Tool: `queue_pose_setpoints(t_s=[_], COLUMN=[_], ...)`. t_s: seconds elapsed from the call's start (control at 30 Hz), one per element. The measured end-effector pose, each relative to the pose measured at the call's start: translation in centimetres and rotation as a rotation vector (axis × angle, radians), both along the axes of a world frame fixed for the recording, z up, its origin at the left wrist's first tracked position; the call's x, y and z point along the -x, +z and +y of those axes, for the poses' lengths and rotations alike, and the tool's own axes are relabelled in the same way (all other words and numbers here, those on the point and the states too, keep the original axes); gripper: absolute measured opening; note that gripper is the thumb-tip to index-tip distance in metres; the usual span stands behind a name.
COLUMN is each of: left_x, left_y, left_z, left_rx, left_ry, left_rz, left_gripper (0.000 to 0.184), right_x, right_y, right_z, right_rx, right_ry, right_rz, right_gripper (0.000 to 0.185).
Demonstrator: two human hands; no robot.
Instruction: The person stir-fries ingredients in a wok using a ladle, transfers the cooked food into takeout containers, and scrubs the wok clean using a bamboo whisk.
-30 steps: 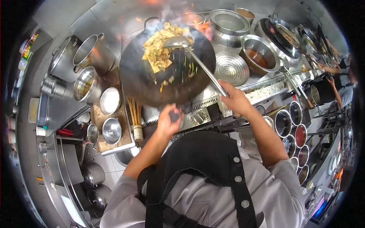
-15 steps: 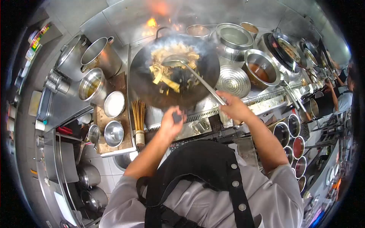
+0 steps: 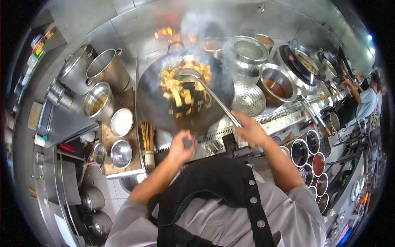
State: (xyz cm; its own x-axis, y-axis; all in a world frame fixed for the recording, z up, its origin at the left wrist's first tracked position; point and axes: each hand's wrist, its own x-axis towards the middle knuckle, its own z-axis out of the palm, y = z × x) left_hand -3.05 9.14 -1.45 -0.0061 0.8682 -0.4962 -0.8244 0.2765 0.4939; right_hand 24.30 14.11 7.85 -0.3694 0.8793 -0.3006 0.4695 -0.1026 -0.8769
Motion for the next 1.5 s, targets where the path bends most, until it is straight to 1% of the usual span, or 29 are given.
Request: queue_pose_setpoints(t_s=[0.03,0.07,0.1,0.13,0.17,0.2,0.23,0.27,0.3,0.33,0.4,0.47,0.57,0.63,0.7,0.73,0.8,0.87,0.9,0.93,1.0,1.07,1.13,1.17,1.23,1.27,1.33,1.4,1.5], left_x=[0.4,0.5,0.4,0.6,1.9,2.4,2.9,3.3,3.4,3.3,3.1,2.9,2.9,2.9,3.0,3.0,2.8,2.9,2.9,2.9,2.8,2.8,2.8,2.7,2.6,2.6,2.6,2.8,2.8], left_y=[1.0,2.5,3.2,4.1,2.6,3.2,2.9,1.6,0.4,-0.6,-1.0,-1.0,-1.1,-1.5,-1.6,-1.5,-1.4,-1.3,-1.2,-1.1,-1.3,-1.4,-1.1,-1.0,-1.0,-0.9,-0.7,-0.8,-0.7], left_z=[-1.9,-1.4,-1.7,0.0,2.3,4.5,7.0,8.9,9.8,10.6,10.9,11.0,10.9,11.0,11.0,11.0,10.8,10.7,10.6,10.7,10.7,10.6,10.4,10.3,10.5,10.5,10.3,10.3,10.3], left_rx=[0.054,0.069,0.108,0.116,0.037,0.061,0.091,0.121,0.097,0.074,0.028,0.046,0.067,0.055,0.042,0.053,0.065,0.033,0.028,0.033,0.051,0.045,0.024,0.029,0.045,0.046,0.053,0.061,0.063], left_ry=[-0.092,-0.044,0.004,0.118,0.087,0.064,0.076,0.09,0.075,0.058,0.073,0.072,0.083,0.091,0.1,0.102,0.093,0.081,0.085,0.084,0.098,0.096,0.08,0.082,0.1,0.096,0.119,0.113,0.104], left_rz=[-0.031,-0.045,-0.064,-0.147,-0.28,-0.196,-0.218,-0.241,-0.206,-0.171,-0.224,-0.165,-0.176,-0.169,-0.164,-0.155,-0.146,-0.14,-0.141,-0.14,-0.165,-0.177,-0.183,-0.182,-0.159,-0.154,-0.168,-0.16,-0.155], left_gripper=[0.008,0.008,0.007,0.009,0.01,0.009,0.008,0.007,0.008,0.012,0.012,0.01,0.005,0.006,0.006,0.007,0.007,0.007,0.007,0.007,0.008,0.008,0.012,0.012,0.012,0.012,0.013,0.014,0.015], right_x=[0.0,-1.0,-1.5,-1.0,-1.0,-0.8,-0.1,0.8,2.2,3.5,6.2,7.0,7.2,7.5,7.9,8.4,9.9,9.7,9.1,7.7,3.2,-0.7,-3.2,-3.0,-0.3,0.3,3.2,6.5,8.3], right_y=[0.6,-1.1,-1.1,0.9,1.0,1.0,0.6,-0.1,-0.7,-1.6,-3.1,-3.1,-1.3,-1.0,-1.6,-1.1,-2.2,-2.2,-2.3,-0.7,-0.9,2.3,2.1,2.0,1.5,-0.8,-2.9,-4.0,-4.1], right_z=[-1.3,-1.8,-2.5,-2.7,-2.1,-0.8,0.7,2.2,3.6,4.6,5.8,5.9,4.3,3.8,3.9,4.1,5.5,5.8,5.6,4.9,4.2,3.2,3.0,3.4,4.7,6.5,9.4,10.8,10.9], right_rx=[0.036,0.034,0.086,0.051,0.104,0.04,0.005,-0.031,-0.02,-0.011,0.065,0.212,0.348,0.311,0.154,0.097,0.002,0.014,0.043,0.038,-0.049,0.067,0.067,-0.033,-0.052,-0.065,-0.015,-0.006,0.105], right_ry=[-0.058,-0.08,-0.174,-0.253,-0.317,-0.295,-0.309,-0.321,-0.374,-0.377,-0.384,-0.277,-0.231,-0.203,-0.147,-0.109,-0.066,0.016,0.051,0.107,0.176,0.134,0.066,0.071,-0.044,-0.084,-0.138,-0.196,-0.056], right_rz=[0.084,0.214,0.339,0.227,0.36,0.343,0.336,0.328,0.323,0.334,0.391,0.466,0.578,0.553,0.528,0.426,0.253,0.119,0.072,-0.017,-0.101,-0.134,-0.111,-0.202,-0.102,-0.014,0.154,0.212,0.27], right_gripper=[0.058,0.058,0.054,0.054,0.053,0.053,0.052,0.051,0.049,0.048,0.046,0.046,0.043,0.043,0.045,0.049,0.054,0.057,0.057,0.056,0.059,0.062,0.058,0.056,0.056,0.059,0.058,0.057,0.056])
